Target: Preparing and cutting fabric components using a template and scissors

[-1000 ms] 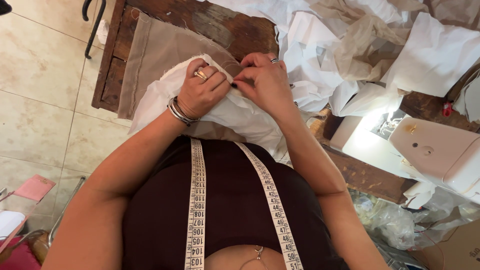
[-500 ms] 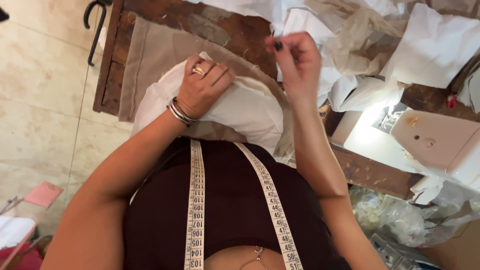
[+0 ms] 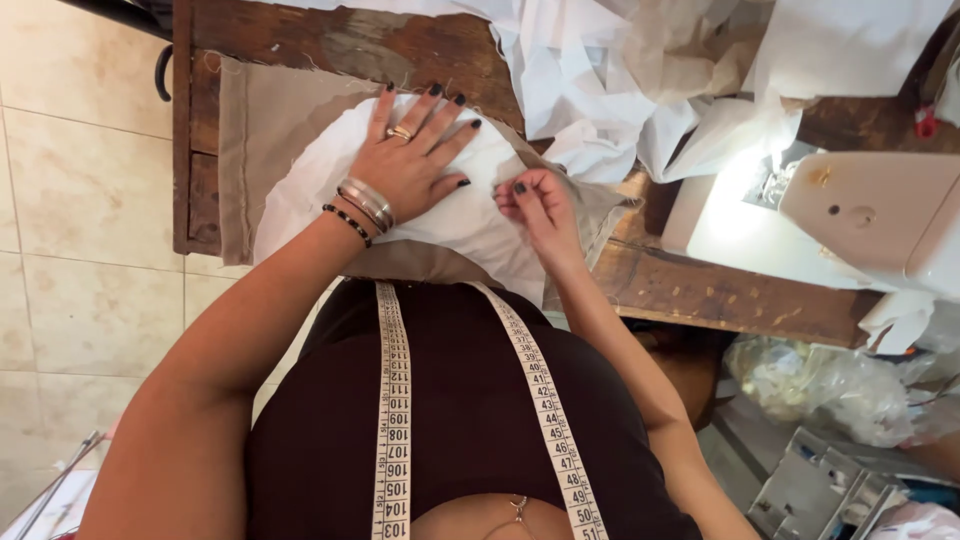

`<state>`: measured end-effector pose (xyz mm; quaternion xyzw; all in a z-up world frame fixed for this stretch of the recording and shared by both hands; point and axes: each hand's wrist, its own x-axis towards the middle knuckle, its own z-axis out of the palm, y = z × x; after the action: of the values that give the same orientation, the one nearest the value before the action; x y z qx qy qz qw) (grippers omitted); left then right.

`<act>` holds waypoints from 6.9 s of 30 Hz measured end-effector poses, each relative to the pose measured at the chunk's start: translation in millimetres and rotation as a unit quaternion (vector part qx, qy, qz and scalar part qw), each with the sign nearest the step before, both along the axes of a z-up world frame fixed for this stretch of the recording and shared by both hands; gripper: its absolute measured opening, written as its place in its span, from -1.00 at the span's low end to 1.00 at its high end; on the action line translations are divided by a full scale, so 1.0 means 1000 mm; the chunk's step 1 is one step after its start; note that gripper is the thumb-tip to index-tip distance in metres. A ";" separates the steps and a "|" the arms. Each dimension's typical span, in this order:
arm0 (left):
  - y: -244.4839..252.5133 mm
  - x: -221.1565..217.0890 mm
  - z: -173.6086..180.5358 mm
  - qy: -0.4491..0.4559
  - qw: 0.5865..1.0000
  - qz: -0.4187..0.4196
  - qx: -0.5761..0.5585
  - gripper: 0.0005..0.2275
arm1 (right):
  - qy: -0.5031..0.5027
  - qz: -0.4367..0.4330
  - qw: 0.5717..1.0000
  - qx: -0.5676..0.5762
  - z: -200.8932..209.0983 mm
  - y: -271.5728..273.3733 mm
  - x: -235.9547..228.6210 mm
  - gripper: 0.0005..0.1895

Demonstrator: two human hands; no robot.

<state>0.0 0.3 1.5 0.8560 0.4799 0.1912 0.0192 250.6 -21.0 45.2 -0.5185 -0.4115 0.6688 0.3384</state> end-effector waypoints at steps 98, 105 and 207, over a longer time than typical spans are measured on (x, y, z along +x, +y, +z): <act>-0.142 -0.117 0.059 -0.455 0.846 0.210 -0.181 -0.60 | -0.239 0.508 0.749 0.351 0.027 0.035 -0.182 -0.93; -0.134 -0.116 0.017 -0.294 0.911 0.215 -0.194 -0.82 | -0.202 0.483 0.766 0.372 0.032 0.039 -0.178 -0.93; 0.053 -0.102 0.101 -0.295 0.948 0.040 -0.117 -0.84 | -0.340 0.023 0.940 0.004 0.032 -0.064 0.038 -0.67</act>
<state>-101.7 53.5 102.6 0.7336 0.5054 0.3778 0.2523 288.5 -84.8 77.7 -0.7041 -0.5167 0.4584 0.1648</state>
